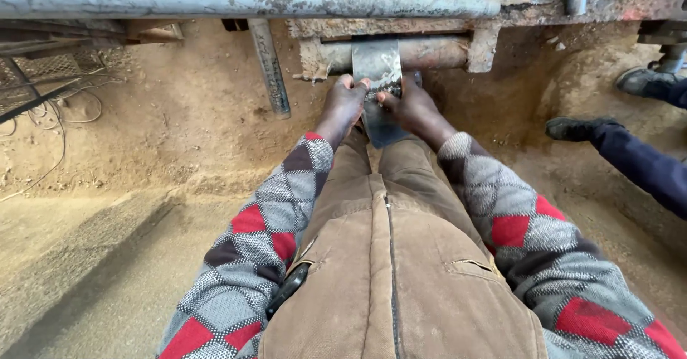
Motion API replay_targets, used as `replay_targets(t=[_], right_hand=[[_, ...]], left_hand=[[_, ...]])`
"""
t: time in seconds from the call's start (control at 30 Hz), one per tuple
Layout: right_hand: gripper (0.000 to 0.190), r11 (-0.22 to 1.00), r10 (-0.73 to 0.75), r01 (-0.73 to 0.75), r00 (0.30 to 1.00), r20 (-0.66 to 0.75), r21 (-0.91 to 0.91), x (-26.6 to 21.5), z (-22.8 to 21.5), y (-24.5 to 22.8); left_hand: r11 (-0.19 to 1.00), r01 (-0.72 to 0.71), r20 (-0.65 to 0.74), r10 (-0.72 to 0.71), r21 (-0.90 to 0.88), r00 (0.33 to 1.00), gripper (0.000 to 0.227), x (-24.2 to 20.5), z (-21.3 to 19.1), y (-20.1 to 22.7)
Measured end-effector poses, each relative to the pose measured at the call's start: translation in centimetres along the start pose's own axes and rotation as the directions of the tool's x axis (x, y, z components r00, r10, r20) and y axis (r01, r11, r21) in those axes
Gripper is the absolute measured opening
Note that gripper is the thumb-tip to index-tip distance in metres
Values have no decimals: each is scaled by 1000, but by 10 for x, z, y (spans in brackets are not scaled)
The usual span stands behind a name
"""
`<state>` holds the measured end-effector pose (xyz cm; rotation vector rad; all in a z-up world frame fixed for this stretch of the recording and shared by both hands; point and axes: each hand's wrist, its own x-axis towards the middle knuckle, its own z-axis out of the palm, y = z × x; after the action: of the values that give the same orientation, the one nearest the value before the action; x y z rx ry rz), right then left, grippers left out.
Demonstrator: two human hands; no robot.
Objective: The person uses a hammer to shape a flat metal sheet into a curved form on a metal roller. They repeatedly strike the metal and pass it through the roller to refine the curve, periodically lifting the sheet to check its shape.
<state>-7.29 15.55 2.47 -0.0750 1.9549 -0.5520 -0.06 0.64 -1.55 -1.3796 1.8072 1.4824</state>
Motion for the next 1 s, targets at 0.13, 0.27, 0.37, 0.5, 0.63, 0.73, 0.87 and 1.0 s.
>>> replay_targets(t=[0.13,0.27,0.37,0.5,0.63,0.73,0.87,1.0], right_hand=[[61,1000,-5,5,1000,2,-28,-7,2,-3],[56,999,-25,25,999,-23,-28,-3,4,-3],[54,998,-8,9,1000,14,-64,-7,5,-4],[52,997,-11,15,998,55,-80,-12,-10,-17],[54,995,-51,53,998,27,-86,3,10,4],[54,994,-80,81,997,10,-77,-4,4,2],[56,983,-153,155,988,20,-103,-17,-21,-19],[71,978,-171,174,985,40,-117,59,-14,7]], left_hand=[[995,35,-14,-34,88,999,32,-14,-11,29],[946,-41,94,12,323,996,46,-19,-19,45],[923,-79,131,31,378,991,48,-31,-24,48],[918,-98,148,44,384,988,48,-51,-33,70],[917,-103,143,51,386,988,48,-36,-27,50],[928,-108,137,63,357,989,50,-49,-29,60],[980,7,70,-21,198,997,52,-37,-15,40],[994,7,-25,-10,-107,1000,33,-22,13,8]])
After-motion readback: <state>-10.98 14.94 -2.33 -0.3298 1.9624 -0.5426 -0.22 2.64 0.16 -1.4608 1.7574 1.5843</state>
